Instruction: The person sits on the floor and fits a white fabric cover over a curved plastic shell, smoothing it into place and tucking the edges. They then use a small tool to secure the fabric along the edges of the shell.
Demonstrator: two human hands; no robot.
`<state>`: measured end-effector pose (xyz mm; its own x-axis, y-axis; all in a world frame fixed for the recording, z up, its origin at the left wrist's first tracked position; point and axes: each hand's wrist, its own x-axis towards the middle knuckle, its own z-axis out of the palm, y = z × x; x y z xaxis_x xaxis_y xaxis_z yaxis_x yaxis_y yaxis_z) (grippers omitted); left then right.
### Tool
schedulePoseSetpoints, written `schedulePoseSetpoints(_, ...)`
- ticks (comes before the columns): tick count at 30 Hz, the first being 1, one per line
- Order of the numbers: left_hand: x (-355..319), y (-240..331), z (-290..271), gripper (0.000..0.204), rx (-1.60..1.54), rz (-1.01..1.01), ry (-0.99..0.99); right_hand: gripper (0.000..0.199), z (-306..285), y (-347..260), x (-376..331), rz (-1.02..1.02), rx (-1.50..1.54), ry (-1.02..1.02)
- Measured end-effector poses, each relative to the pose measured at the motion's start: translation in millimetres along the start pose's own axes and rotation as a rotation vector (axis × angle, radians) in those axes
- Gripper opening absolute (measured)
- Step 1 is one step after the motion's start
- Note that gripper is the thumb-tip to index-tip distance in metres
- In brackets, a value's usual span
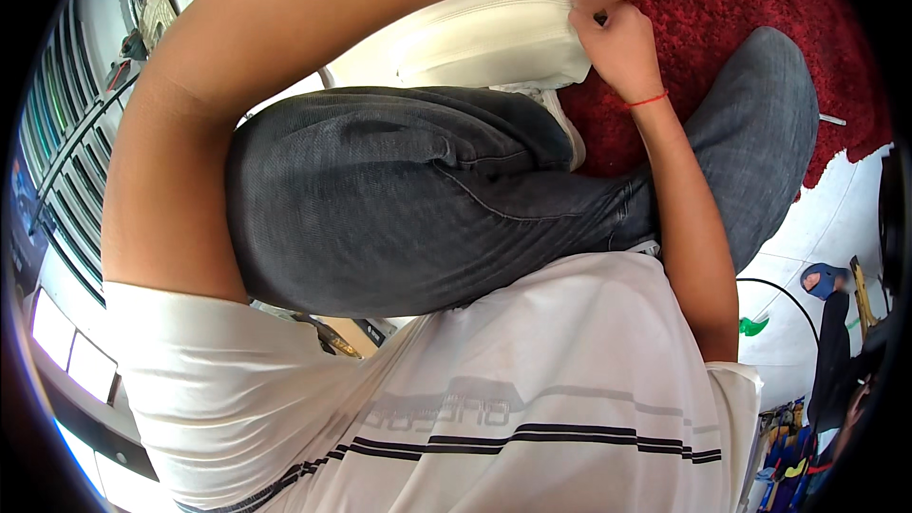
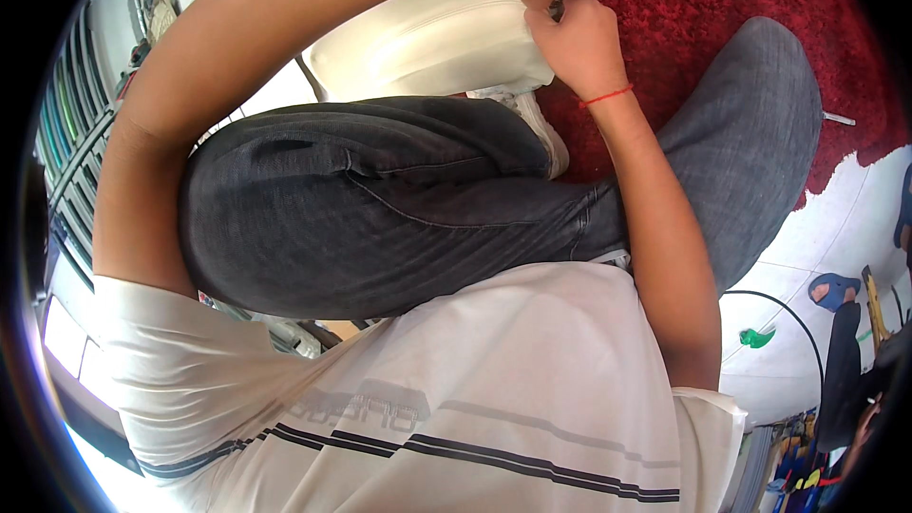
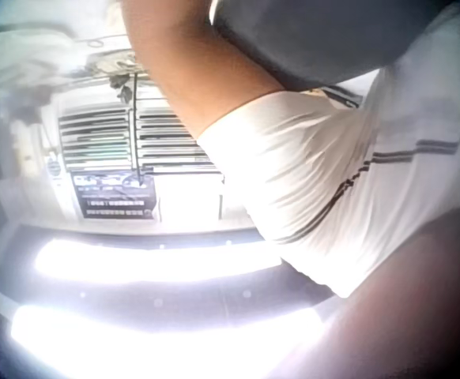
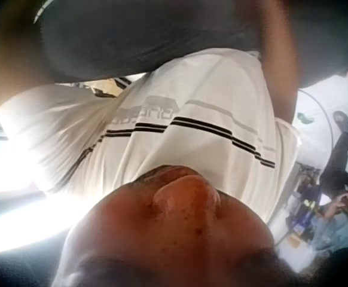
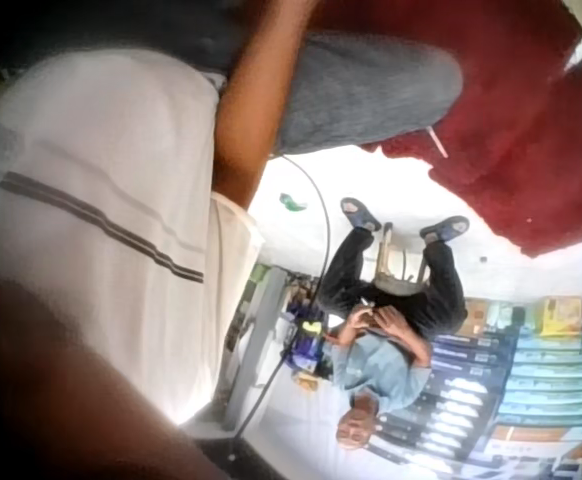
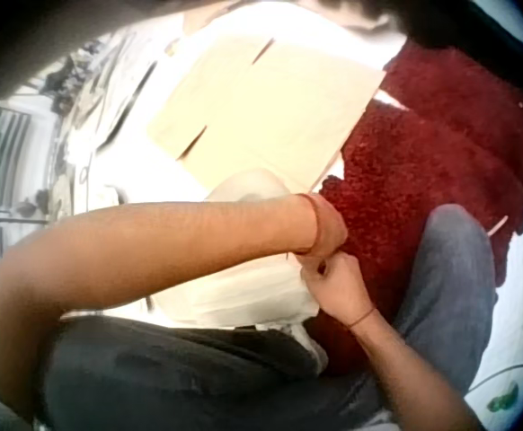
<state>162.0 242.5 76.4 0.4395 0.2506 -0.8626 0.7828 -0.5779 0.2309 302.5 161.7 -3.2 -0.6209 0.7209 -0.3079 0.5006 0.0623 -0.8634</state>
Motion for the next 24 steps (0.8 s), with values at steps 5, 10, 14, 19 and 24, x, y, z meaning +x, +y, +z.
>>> schedulePoseSetpoints(5, -11.1, -15.9, 6.6, 0.043, -0.038, -0.001, 0.015, 0.037, 15.2, -6.9, 10.3, -0.102, -0.06, 0.104)
schedulePoseSetpoints(10, -11.3, -8.4, 7.7, 0.037, 0.022, -0.04, 0.095, 0.037, 23.3, -0.6, 16.7, -0.115, -0.053, 0.139)
schedulePoseSetpoints(14, -14.8, -6.9, 14.6, 0.032, 0.021, -0.073, 0.123, 0.036, 22.4, -4.0, 17.9, -0.041, -0.03, 0.092)
schedulePoseSetpoints(19, -15.9, -14.1, 13.2, 0.028, -0.017, -0.092, 0.134, 0.032, 21.3, -3.6, 18.8, -0.096, 0.042, 0.122)
schedulePoseSetpoints(24, -20.6, -28.5, 19.7, 0.03, -0.072, -0.197, 0.169, 0.026, 32.7, 8.4, 17.6, -0.066, 0.109, 0.1)
